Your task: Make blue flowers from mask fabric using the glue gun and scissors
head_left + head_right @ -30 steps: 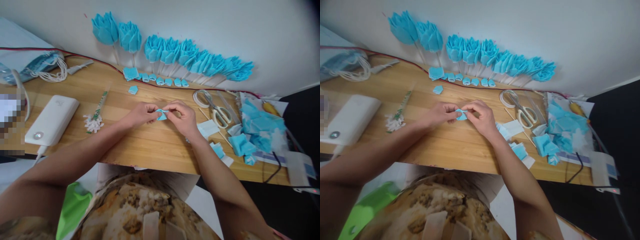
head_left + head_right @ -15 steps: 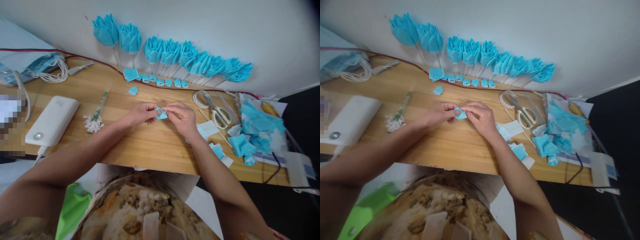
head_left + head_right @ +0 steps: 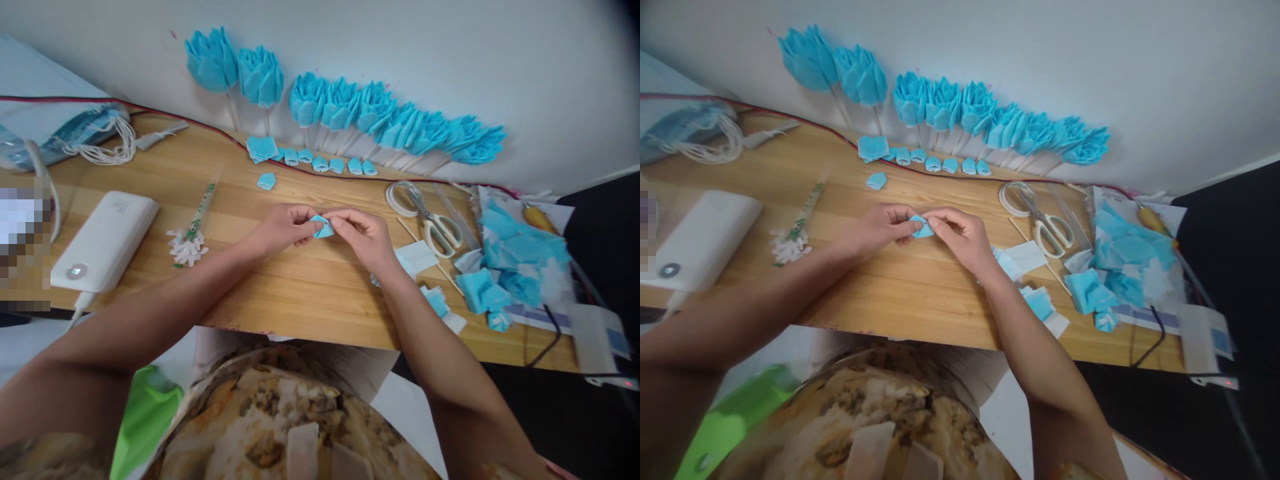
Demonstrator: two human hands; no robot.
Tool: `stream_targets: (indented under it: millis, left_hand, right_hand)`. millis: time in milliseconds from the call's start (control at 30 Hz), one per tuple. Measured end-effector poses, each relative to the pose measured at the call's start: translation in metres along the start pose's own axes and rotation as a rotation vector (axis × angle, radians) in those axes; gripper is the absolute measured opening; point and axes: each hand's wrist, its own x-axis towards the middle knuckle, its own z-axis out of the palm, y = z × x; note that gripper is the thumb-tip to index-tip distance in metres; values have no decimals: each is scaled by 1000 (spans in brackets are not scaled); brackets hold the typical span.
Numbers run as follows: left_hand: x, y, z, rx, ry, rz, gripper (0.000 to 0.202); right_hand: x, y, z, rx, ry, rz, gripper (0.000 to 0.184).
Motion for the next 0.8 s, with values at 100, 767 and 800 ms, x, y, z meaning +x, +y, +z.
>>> stream_targets:
  millis: [100, 767, 800]
  left_hand:
    - [0, -2, 0, 13, -3, 16, 17]
    - [3, -11, -4, 94, -51, 92, 18]
    - [3, -11, -4, 100, -44, 90, 17]
  right_hand:
    - [0, 4, 2, 43, 5, 24, 15]
    - [3, 7, 4, 94, -18, 84, 37]
    - [3, 7, 5, 92, -22, 85, 38]
